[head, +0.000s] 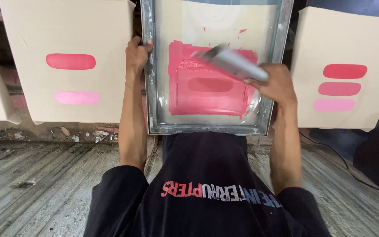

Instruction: The person is screen printing pink ink onto a series of fabric panels using a screen frame and a squeegee.

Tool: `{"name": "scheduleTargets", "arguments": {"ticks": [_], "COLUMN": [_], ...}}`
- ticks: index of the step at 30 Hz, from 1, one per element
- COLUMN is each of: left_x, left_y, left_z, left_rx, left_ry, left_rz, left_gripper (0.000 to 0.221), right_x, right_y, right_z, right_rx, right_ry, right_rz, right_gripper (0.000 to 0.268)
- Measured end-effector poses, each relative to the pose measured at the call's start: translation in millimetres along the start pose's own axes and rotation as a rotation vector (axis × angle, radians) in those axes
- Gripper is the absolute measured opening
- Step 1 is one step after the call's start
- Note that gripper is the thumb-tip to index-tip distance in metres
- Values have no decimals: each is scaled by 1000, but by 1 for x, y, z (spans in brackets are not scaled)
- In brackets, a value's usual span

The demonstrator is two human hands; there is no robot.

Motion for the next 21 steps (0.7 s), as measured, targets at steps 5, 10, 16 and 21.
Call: {"name": "scheduleTargets", "arguments": {"ticks": [5, 10, 16, 21], "left_x": [-121, -83, -51, -24], "left_y": [9, -134, -164, -162], "left_z": [-77, -126, -84, -133], "left_rx": [-148, 292, 303, 347], "left_ry": [-824, -828, -679, -755], "left_rz": [83, 843, 953, 1015], "left_gripper": [30, 43, 34, 33], "right_x": [44, 10, 13, -4], "right_y": [-62, -108, -113, -151], "right_z": [28, 31, 53, 1], "right_rx": [-47, 99, 143, 77], "right_ry": [250, 56, -40, 90], "right_rz": [-754, -697, -766, -953], "right_gripper": [19, 26, 29, 17]}}
Point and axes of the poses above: each hand's wrist, its own z-axis towards the middle knuckle, its own y-axis out of the back of the hand, x = y × z, the point moved 10 cm from there along z, towards the middle knuckle, and after that the axes turned 6 degrees about -y, right-handed, at the moved point
